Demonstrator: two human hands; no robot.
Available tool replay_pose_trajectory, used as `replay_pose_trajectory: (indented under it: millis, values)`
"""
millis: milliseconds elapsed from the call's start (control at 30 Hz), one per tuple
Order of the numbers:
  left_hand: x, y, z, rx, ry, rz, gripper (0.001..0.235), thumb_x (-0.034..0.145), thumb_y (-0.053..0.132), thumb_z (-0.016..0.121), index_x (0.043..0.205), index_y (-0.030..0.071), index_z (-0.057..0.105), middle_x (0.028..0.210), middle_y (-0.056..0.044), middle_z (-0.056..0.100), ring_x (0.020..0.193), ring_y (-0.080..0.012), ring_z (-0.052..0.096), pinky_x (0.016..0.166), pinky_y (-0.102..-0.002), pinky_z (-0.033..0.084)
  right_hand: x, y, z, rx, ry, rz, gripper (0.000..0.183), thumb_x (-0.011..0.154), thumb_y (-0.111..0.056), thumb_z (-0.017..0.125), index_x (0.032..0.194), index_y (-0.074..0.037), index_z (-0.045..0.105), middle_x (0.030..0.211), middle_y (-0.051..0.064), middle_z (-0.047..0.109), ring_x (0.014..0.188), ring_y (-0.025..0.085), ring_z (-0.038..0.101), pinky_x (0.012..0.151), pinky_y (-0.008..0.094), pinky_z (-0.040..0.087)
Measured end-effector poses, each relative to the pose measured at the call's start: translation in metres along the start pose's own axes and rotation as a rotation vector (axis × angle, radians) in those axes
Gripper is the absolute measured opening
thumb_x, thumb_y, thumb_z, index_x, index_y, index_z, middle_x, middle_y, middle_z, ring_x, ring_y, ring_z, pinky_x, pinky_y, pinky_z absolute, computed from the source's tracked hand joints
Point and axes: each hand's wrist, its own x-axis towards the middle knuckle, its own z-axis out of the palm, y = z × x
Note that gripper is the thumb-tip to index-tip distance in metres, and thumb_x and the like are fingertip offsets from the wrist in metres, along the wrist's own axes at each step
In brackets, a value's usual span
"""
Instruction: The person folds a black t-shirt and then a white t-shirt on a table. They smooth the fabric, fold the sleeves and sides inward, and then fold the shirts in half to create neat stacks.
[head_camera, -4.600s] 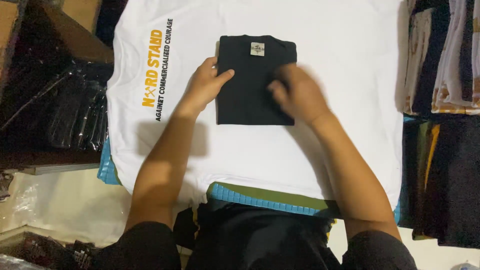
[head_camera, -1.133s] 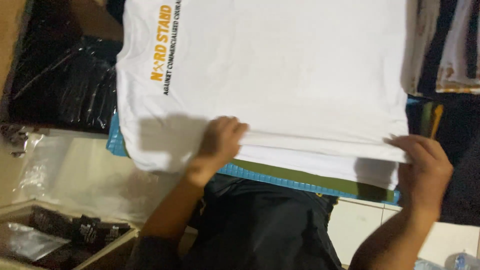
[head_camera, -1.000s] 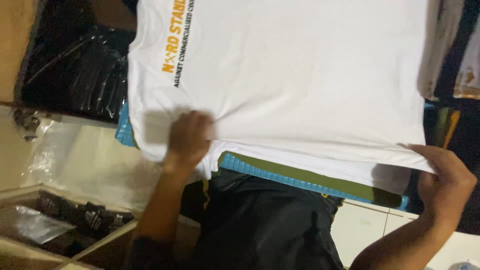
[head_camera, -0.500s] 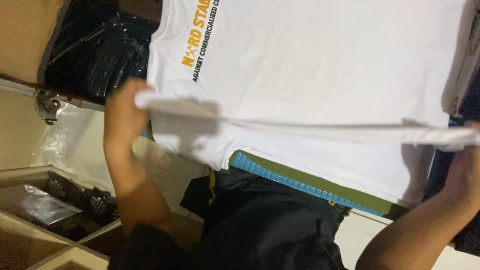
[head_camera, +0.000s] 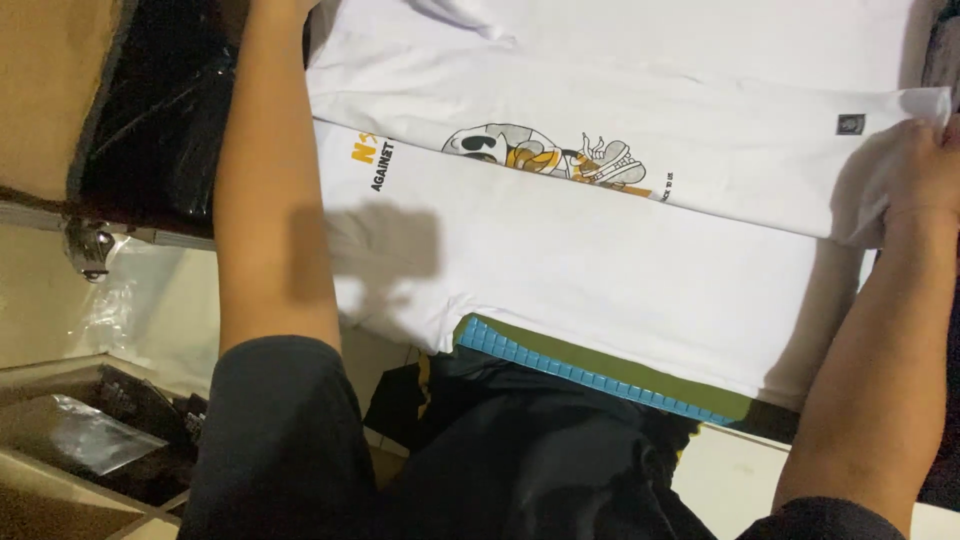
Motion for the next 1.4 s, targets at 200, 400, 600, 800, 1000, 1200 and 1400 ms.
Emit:
replay_pose_trajectory:
  millis: [200, 400, 600, 800, 1000, 1200, 1400]
  values:
    - [0.011, -0.06, 0.007, 0.104, -0.035, -0.189, 0.022, 0.087, 0.04, 0.063, 0.079, 0.02, 0.069, 0.083, -0.001, 0.072, 0.076, -0.0206, 0.063, 0.068, -0.041, 0.047, -0.055, -0.099, -0.011, -0.259, -0.081, 0.035, 0.048, 0.102, -0.013, 0.076, 0.145, 0.002, 0.061, 0.132, 0.023, 0.068, 0.113, 0.034, 0.069, 0.08, 0.044, 0.056]
    - [-0.101, -0.054, -0.019, -0.007, -0.06, -0.152, 0.039, 0.1, 0.048, 0.068, 0.108, 0.01, 0.076, 0.109, -0.008, 0.075, 0.1, -0.0222, 0.068, 0.083, -0.038, 0.048, -0.12, -0.204, -0.018, -0.418, -0.094, -0.262, 0.062, 0.084, 0.015, 0.067, 0.145, 0.023, 0.056, 0.132, 0.042, 0.066, 0.117, 0.052, 0.065, 0.097, 0.049, 0.05]
    - [-0.121, -0.091, 0.001, 0.0, 0.101, 0.14, 0.023, 0.103, 0.026, 0.071, 0.104, 0.003, 0.076, 0.109, -0.017, 0.07, 0.106, -0.0323, 0.063, 0.093, -0.04, 0.043, -0.147, -0.149, -0.025, -0.697, 0.066, -0.168, 0.066, 0.085, 0.005, 0.083, 0.145, 0.01, 0.054, 0.113, 0.04, 0.075, 0.094, 0.057, 0.069, 0.082, 0.056, 0.051]
    - [-0.126, -0.087, 0.003, -0.123, 0.139, 0.207, 0.023, 0.107, 0.011, 0.066, 0.123, -0.005, 0.074, 0.117, -0.02, 0.074, 0.106, -0.0315, 0.067, 0.092, -0.043, 0.048, -0.161, -0.151, -0.022, -0.451, 0.265, 0.059, 0.049, 0.1, -0.011, 0.086, 0.135, -0.003, 0.052, 0.104, 0.018, 0.069, 0.084, 0.032, 0.067, 0.07, 0.044, 0.051]
    - [-0.137, -0.07, -0.002, -0.061, 0.121, 0.139, 0.028, 0.112, 0.013, 0.063, 0.126, -0.009, 0.073, 0.119, -0.025, 0.073, 0.106, -0.0348, 0.067, 0.092, -0.044, 0.048, -0.168, -0.129, -0.015, -0.511, 0.249, -0.03, 0.037, 0.092, -0.014, 0.089, 0.112, 0.0, 0.062, 0.094, 0.016, 0.064, 0.08, 0.033, 0.064, 0.076, 0.044, 0.049]
    - [-0.136, -0.077, 0.003, -0.089, 0.144, 0.024, 0.028, 0.115, 0.016, 0.06, 0.127, -0.007, 0.071, 0.129, -0.024, 0.07, 0.118, -0.0359, 0.064, 0.099, -0.044, 0.044, -0.157, -0.096, -0.017, -0.466, 0.186, -0.004, 0.023, 0.096, -0.02, 0.083, 0.103, -0.002, 0.071, 0.097, 0.017, 0.064, 0.087, 0.034, 0.062, 0.078, 0.045, 0.047]
    - [-0.122, -0.112, 0.002, -0.117, 0.223, 0.162, 0.024, 0.115, 0.004, 0.055, 0.121, -0.012, 0.072, 0.132, -0.023, 0.071, 0.118, -0.0338, 0.065, 0.101, -0.042, 0.048, -0.138, -0.119, -0.034, 0.169, 0.246, 0.277, 0.007, 0.098, -0.009, 0.072, 0.104, -0.013, 0.068, 0.095, -0.004, 0.065, 0.087, 0.005, 0.056, 0.082, 0.021, 0.047]
